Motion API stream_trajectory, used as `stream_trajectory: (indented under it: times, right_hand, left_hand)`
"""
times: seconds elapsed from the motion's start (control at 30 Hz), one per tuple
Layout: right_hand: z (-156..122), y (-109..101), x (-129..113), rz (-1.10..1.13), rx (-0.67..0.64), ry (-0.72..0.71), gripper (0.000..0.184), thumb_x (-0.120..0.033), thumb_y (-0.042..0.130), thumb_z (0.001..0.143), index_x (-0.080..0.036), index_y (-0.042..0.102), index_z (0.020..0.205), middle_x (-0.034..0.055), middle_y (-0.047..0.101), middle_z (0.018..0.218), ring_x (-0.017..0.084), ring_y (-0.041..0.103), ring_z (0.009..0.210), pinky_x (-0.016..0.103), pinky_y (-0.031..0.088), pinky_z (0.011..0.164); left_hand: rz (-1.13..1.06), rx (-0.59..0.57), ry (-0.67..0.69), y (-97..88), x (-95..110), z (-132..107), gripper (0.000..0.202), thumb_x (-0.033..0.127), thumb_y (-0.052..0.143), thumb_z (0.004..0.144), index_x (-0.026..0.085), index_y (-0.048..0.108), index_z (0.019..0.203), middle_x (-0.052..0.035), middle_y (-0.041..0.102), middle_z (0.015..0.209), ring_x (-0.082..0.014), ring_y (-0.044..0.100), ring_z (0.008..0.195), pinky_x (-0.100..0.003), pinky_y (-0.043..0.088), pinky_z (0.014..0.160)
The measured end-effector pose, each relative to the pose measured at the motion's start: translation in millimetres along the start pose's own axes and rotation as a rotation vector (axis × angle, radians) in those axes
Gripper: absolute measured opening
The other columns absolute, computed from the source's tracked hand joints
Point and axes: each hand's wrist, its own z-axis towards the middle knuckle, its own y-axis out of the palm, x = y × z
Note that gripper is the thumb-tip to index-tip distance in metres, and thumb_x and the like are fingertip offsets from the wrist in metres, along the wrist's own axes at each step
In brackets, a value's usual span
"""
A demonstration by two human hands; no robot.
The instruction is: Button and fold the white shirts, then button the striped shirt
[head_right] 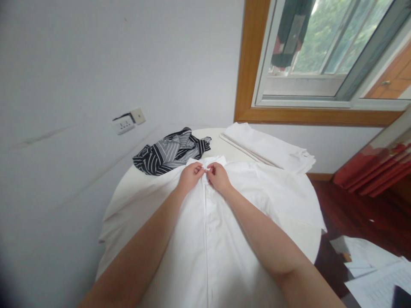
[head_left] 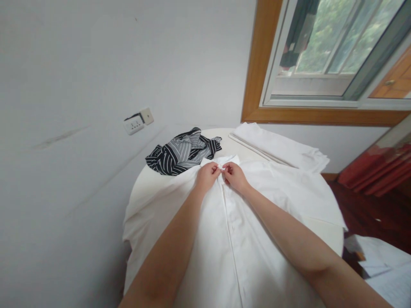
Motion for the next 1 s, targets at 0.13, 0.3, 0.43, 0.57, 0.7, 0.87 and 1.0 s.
stream_trajectory:
  times: [0.13,0.3,0.43,0.57,0.7,0.87,1.0]
  right_hand:
    - [1.5,4.0,1.1,-0.007,0.039,0.015,0.015,-0.026,0.049,0.081,-0.019,0.053,0.094,-0.0056,0.053,0.064,0.009,0.053,0.042,0.020,0.042,0.044]
    - [0.6,4.5,-1.5,-0.097,0.046,0.036,0.017,-0.021,0.048,0.079,-0.018,0.054,0.095,-0.0024,0.058,0.069,0.010,0.056,0.047,0.021,0.045,0.047]
    - [2.3,-1.5,-2.3,-0.171,-0.028,0.010,0.017,-0.013,0.050,0.076,-0.018,0.055,0.092,-0.0030,0.059,0.066,0.010,0.058,0.052,0.021,0.048,0.054]
    - [5.7,-5.7,-0.5,-0.104,-0.100,0.018,0.012,-0.014,0.051,0.078,-0.019,0.052,0.089,-0.0047,0.057,0.062,0.010,0.057,0.050,0.020,0.046,0.049]
    - [6.8,-5.0,2.6,-0.027,-0.106,0.025,0.010,-0.019,0.053,0.079,-0.020,0.048,0.087,-0.0063,0.053,0.061,0.010,0.057,0.048,0.019,0.045,0.044]
    - [5.3,-4.3,3.5,0.043,-0.109,-0.001,0.011,-0.022,0.054,0.079,-0.021,0.046,0.087,-0.0068,0.052,0.062,0.012,0.059,0.050,0.020,0.046,0.043]
    - [4.0,-4.2,1.3,0.018,-0.100,0.013,0.010,-0.021,0.055,0.079,-0.021,0.047,0.085,-0.0062,0.053,0.063,0.012,0.059,0.050,0.020,0.045,0.043]
  left_hand:
    - [-0.048,0.018,-0.016,1.9,-1.9,0.7,0.010,0.024,0.055,0.080,0.019,0.062,0.086,0.0002,0.067,0.076,-0.0126,0.060,0.067,-0.022,0.042,0.065]
    - [-0.036,-0.023,0.003,1.5,-4.7,1.5,0.010,0.023,0.056,0.079,0.020,0.062,0.085,0.0013,0.065,0.073,-0.0119,0.058,0.065,-0.022,0.042,0.063]
    - [0.078,-0.085,0.056,-0.4,-4.5,0.0,0.010,0.022,0.055,0.079,0.020,0.063,0.085,0.0003,0.064,0.074,-0.0132,0.056,0.067,-0.023,0.040,0.064]
    - [0.115,-0.097,0.079,-0.6,-4.1,-1.7,0.011,0.023,0.053,0.082,0.020,0.062,0.087,-0.0014,0.066,0.079,-0.0146,0.058,0.072,-0.024,0.041,0.066]
    - [0.096,-0.108,0.067,-0.2,-4.6,-1.7,0.014,0.023,0.050,0.085,0.020,0.062,0.091,-0.0024,0.067,0.082,-0.0149,0.059,0.074,-0.025,0.042,0.068]
    - [0.085,-0.128,0.038,0.4,-6.0,0.4,0.020,0.029,0.045,0.090,0.020,0.063,0.087,-0.0015,0.067,0.078,-0.0137,0.058,0.071,-0.023,0.040,0.064]
    - [0.091,-0.132,0.048,0.5,-7.1,2.5,0.022,0.029,0.046,0.090,0.019,0.063,0.081,-0.0011,0.066,0.074,-0.0135,0.058,0.068,-0.023,0.038,0.062]
